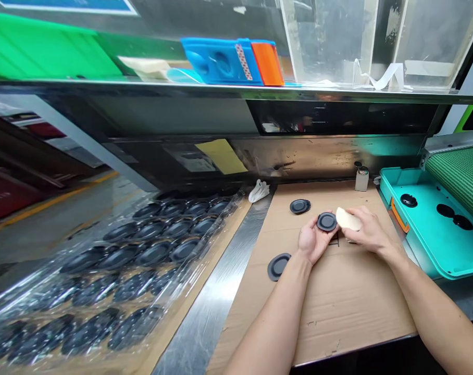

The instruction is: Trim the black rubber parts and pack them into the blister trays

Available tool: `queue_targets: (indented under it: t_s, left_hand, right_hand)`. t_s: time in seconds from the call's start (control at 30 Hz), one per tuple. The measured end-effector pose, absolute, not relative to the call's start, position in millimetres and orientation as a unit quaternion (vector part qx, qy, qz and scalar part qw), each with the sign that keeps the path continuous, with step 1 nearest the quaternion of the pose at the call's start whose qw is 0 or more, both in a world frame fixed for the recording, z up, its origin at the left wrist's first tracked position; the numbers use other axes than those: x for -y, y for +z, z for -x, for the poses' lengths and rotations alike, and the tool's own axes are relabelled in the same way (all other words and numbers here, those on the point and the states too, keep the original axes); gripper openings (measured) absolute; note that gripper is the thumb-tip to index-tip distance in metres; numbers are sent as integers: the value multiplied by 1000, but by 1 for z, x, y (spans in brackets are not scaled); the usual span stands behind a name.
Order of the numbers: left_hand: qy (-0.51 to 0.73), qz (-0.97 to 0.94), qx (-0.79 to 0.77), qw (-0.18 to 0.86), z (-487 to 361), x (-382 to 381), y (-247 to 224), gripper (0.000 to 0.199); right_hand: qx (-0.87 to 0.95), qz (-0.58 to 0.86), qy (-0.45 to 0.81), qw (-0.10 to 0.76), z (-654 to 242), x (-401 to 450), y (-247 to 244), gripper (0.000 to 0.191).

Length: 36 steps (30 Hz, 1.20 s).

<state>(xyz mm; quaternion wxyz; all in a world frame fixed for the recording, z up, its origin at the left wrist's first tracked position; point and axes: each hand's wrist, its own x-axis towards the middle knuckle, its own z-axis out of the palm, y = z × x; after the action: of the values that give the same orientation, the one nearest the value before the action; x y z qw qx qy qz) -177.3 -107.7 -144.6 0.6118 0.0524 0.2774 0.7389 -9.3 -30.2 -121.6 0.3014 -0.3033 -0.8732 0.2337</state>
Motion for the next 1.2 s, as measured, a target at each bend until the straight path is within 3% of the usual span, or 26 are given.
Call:
queue_targets:
  t_s: [0.17,0.3,0.4,0.47,0.53,0.67,0.8,0.9,1.0,1.13,1.2]
  left_hand:
    - [701,-116,-337,618,164,106,-153,31]
    - [684,-101,-311,652,168,108,-152,34]
    - [699,-61,-271,659,177,109,-148,39]
    - [702,-40,-252,665,182,109,-147,41]
    - [701,-26,-233,673,185,110,-146,44]
    - [701,-4,-204,683,187,112,-145,47]
    - [692,-10,-201,694,186,113,-142,46]
    - [691,-29,-206,692,186,114,-140,42]
    - [698,-52,-211,682,185,114,-142,37]
    - [708,-61,-229,666,187,111,-148,32]
    - [714,-49,-245,654,188,108,-151,31]
  right_hand:
    - [910,233,258,228,18,46,-125,41]
    - [876,159,402,216,18,46,-122,43]
    - [786,247,486,291,10,31,-120,48]
    - [739,353,434,375,5,15,-125,51]
    - [737,428,334,402,1,1,-135,50]
    - [793,491,181,311,-2,-11,-155,53]
    - [823,506,143,213,-3,-8,-155,54]
    - [832,507,115,192,-6,-3,-144,52]
    - [859,469,97,181,-13,8,-132,43]
    - [921,345,162,82,-17,29,-127,21]
    - [928,316,170,99,-12,29,-125,15]
